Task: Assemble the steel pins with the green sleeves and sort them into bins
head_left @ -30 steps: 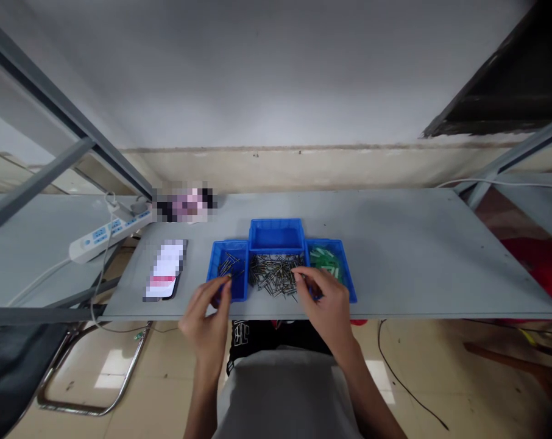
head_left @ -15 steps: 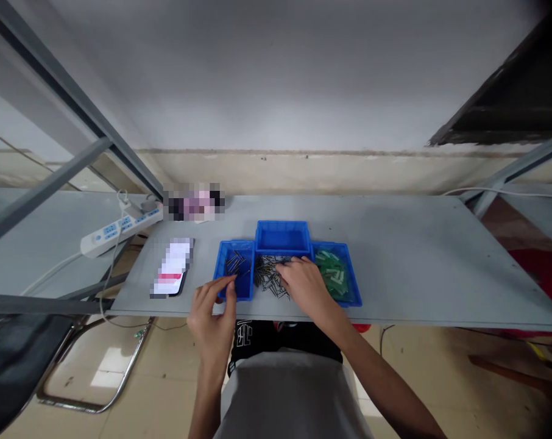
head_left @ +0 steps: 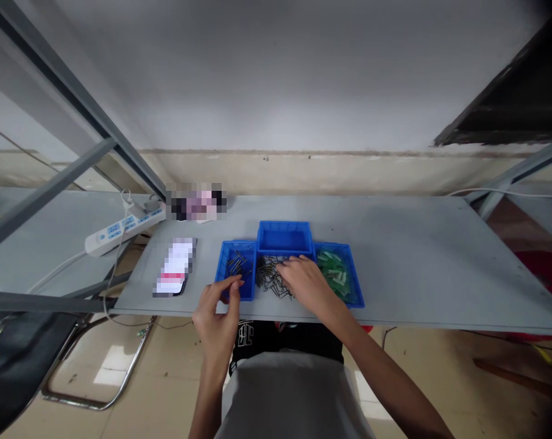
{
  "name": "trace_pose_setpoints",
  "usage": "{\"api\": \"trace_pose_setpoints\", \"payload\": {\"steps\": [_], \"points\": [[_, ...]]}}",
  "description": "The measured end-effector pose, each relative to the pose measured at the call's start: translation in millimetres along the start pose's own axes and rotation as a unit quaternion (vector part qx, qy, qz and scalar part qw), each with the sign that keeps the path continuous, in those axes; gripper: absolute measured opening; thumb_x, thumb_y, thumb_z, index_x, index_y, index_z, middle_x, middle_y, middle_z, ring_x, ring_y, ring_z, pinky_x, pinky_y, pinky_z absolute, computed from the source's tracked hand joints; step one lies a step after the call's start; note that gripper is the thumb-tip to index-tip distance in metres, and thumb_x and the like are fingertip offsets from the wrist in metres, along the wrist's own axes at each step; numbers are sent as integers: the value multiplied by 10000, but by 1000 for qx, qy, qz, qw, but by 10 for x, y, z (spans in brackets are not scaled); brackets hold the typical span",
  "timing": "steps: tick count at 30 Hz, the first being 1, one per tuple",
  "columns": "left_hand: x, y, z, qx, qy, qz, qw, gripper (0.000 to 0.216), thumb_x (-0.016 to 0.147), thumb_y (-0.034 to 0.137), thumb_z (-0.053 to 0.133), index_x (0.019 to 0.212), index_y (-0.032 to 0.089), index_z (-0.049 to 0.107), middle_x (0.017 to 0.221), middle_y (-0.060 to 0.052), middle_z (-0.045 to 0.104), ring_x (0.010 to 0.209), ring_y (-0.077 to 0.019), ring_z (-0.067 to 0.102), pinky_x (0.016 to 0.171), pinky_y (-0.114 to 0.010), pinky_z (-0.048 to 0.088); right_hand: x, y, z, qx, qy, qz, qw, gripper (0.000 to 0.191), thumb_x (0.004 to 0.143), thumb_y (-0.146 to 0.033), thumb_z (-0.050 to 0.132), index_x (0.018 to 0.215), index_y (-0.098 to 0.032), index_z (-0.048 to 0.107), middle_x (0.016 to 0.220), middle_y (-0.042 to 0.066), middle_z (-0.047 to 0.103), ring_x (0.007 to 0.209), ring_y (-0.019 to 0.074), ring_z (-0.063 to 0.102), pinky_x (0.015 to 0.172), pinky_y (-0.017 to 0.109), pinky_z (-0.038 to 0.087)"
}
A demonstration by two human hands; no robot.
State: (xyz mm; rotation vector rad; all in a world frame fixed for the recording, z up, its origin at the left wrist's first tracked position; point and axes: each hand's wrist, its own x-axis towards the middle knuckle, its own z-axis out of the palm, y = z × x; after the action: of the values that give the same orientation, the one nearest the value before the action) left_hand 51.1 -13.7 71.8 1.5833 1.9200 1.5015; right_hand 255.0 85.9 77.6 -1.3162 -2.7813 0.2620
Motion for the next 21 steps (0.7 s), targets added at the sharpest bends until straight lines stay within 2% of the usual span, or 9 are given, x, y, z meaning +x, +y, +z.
{"api": "trace_pose_setpoints", "payload": {"steps": [4,8,13,17,21], "points": [[-31,23,11,-17,0,-26,1000,158,1078,336,702,1118,258,833,964,-30,841,828,-195,726,767,-319,543,-39,54,-24,20,16,-22,999,236,967,19,671,1066,-169,774,1027,116,834,1052,285,759,965,381,495],[-42,64,34,-48,-3,-45,998,167,1086,339,689,1130,252,825,871,-14,825,770,-185,754,715,-296,559,-129,150,-101,62,52,-22,997,232,1034,-24,593,1014,-197,746,961,88,815,972,263,743,916,371,487],[-11,138,84,-88,-61,-28,994,174,1078,344,697,1124,254,839,831,-11,823,738,-184,768,740,-300,586,-306,92,-192,162,115,-1,980,141,1109,-171,561,1051,-238,670,912,25,769,823,203,715,791,317,485],[0,238,183,-123,-132,-12,983,163,1036,351,748,1100,246,855,783,-3,819,675,-172,747,697,-279,592,-450,-169,-162,267,163,28,950,64,1137,-235,540,1115,-257,596,894,-15,733,768,153,705,723,257,502],[-25,297,279,-148,-150,-14,977,141,1016,343,772,1025,227,852,861,-31,843,698,-169,743,661,-261,586,-535,-373,-18,407,221,52,885,46,1121,-241,537,1100,-269,568,839,-37,665,722,138,669,701,242,500]]}}
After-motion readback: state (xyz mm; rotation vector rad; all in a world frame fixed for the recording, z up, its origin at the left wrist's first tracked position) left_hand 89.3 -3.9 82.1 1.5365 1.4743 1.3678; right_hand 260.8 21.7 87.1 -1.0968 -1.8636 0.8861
